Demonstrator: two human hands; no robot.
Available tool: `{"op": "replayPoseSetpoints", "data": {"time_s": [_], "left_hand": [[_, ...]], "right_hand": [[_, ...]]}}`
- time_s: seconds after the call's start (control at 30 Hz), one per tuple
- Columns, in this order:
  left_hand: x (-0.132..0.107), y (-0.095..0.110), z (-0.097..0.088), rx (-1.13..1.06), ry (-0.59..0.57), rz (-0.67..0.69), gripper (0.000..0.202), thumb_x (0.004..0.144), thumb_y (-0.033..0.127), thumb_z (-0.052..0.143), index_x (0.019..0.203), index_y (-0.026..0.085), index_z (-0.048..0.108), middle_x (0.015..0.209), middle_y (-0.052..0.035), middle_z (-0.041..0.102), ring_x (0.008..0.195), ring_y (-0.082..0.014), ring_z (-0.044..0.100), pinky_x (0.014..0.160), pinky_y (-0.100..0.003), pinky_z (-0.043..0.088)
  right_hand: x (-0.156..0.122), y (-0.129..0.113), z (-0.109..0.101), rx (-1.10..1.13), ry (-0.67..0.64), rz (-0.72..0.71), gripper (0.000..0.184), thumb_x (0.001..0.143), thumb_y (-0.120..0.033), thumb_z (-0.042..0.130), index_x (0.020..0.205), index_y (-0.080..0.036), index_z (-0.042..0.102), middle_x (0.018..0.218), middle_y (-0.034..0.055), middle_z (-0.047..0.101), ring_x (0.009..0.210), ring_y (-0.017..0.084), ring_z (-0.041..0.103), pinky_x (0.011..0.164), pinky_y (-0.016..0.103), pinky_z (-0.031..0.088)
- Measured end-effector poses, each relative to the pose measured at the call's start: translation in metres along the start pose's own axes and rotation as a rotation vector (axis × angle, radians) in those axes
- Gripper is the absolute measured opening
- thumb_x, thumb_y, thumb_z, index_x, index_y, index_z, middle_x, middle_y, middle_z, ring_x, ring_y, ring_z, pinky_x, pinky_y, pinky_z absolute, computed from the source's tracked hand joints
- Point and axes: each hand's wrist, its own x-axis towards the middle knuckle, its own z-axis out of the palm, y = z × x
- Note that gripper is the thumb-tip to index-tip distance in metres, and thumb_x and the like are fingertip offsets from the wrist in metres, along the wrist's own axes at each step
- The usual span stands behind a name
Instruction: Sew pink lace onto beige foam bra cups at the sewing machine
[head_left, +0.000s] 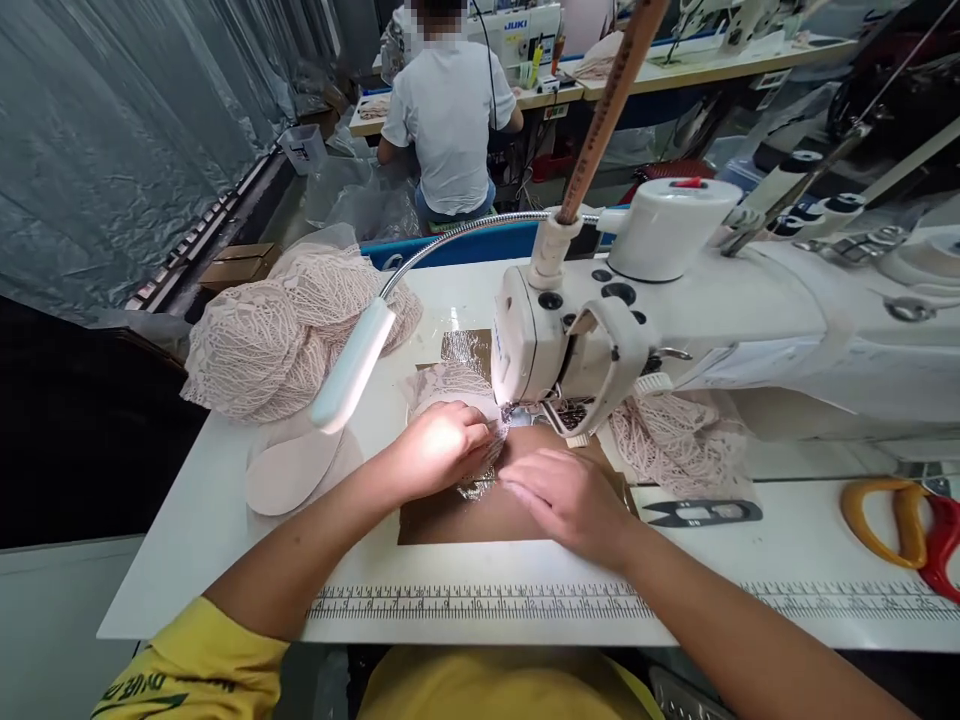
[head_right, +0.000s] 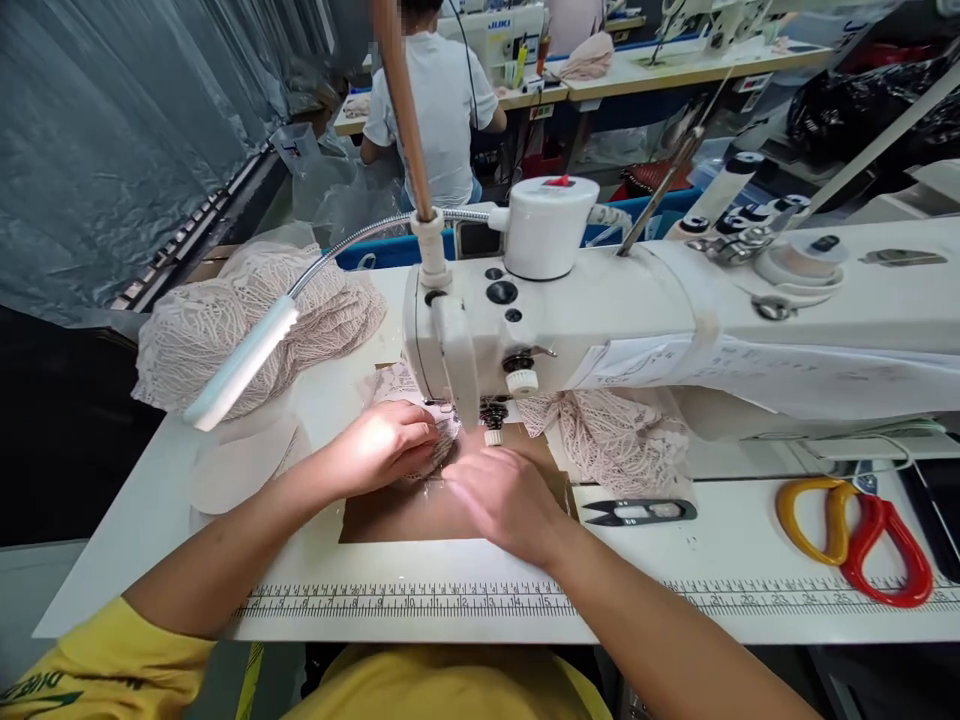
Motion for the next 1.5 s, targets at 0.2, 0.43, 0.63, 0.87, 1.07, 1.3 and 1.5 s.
{"op": "replayPoseSetpoints", "data": {"time_s": [0.2, 0.43, 0.63, 0.87, 1.07, 1.3, 1.5], "left_hand": [[-0.002, -0.01, 0.026, 0.077, 0.041, -0.035, 0.029, 0.094, 0.029, 0.044, 0.084, 0.016, 0.068, 0.076, -0.0072, 0.061, 0.074, -0.0177, 0.056, 0.066, -0.029, 0.043], [0.0, -0.008, 0.03, 0.121, 0.12, -0.02, 0.03, 0.095, 0.029, 0.043, 0.083, 0.015, 0.067, 0.073, -0.0077, 0.061, 0.069, -0.0174, 0.054, 0.062, -0.03, 0.041], [-0.003, -0.011, 0.025, 0.053, 0.075, 0.08, 0.026, 0.095, 0.025, 0.045, 0.109, 0.016, 0.064, 0.107, -0.0111, 0.067, 0.094, -0.0212, 0.059, 0.082, -0.036, 0.047], [-0.002, -0.01, 0.023, 0.106, -0.013, 0.086, 0.031, 0.095, 0.026, 0.044, 0.115, 0.012, 0.062, 0.116, -0.0122, 0.066, 0.101, -0.0233, 0.058, 0.088, -0.039, 0.045], [-0.003, -0.012, 0.025, 0.139, -0.001, 0.071, 0.033, 0.094, 0.028, 0.044, 0.118, 0.013, 0.062, 0.118, -0.0127, 0.065, 0.102, -0.0253, 0.057, 0.086, -0.039, 0.044], [-0.005, -0.014, 0.024, 0.137, 0.008, 0.109, 0.032, 0.095, 0.027, 0.044, 0.118, 0.012, 0.061, 0.12, -0.0118, 0.064, 0.108, -0.0249, 0.054, 0.089, -0.039, 0.042], [-0.004, -0.012, 0.023, 0.171, -0.013, 0.113, 0.03, 0.096, 0.026, 0.043, 0.115, 0.014, 0.062, 0.118, -0.0103, 0.065, 0.106, -0.024, 0.054, 0.085, -0.037, 0.041]], "right_hand": [[0.003, 0.009, 0.002, -0.236, 0.042, 0.229, 0.029, 0.09, -0.018, 0.045, 0.105, -0.023, 0.069, 0.097, 0.0066, 0.07, 0.084, 0.019, 0.064, 0.072, 0.029, 0.051], [0.008, 0.006, 0.005, -0.381, 0.0, 0.198, 0.039, 0.085, -0.012, 0.046, 0.117, -0.025, 0.065, 0.102, 0.0075, 0.068, 0.076, 0.018, 0.06, 0.068, 0.03, 0.049], [0.014, -0.002, 0.004, -0.519, -0.08, 0.178, 0.035, 0.079, -0.007, 0.048, 0.104, -0.021, 0.069, 0.095, 0.0086, 0.066, 0.061, 0.015, 0.05, 0.058, 0.029, 0.039], [0.016, -0.003, 0.006, -0.578, -0.047, 0.196, 0.039, 0.074, -0.005, 0.051, 0.106, -0.02, 0.069, 0.103, 0.0084, 0.066, 0.067, 0.017, 0.052, 0.059, 0.031, 0.037], [0.016, -0.001, 0.006, -0.568, -0.032, 0.229, 0.037, 0.078, -0.006, 0.05, 0.107, -0.018, 0.069, 0.106, 0.0096, 0.065, 0.075, 0.019, 0.054, 0.064, 0.032, 0.038], [0.011, -0.002, 0.001, -0.503, -0.09, 0.166, 0.039, 0.079, -0.005, 0.049, 0.11, -0.019, 0.068, 0.099, 0.0077, 0.065, 0.07, 0.016, 0.051, 0.062, 0.029, 0.035], [0.012, -0.005, 0.0, -0.521, -0.127, 0.199, 0.039, 0.079, -0.004, 0.048, 0.108, -0.021, 0.068, 0.092, 0.0067, 0.063, 0.074, 0.016, 0.051, 0.062, 0.028, 0.033]]}}
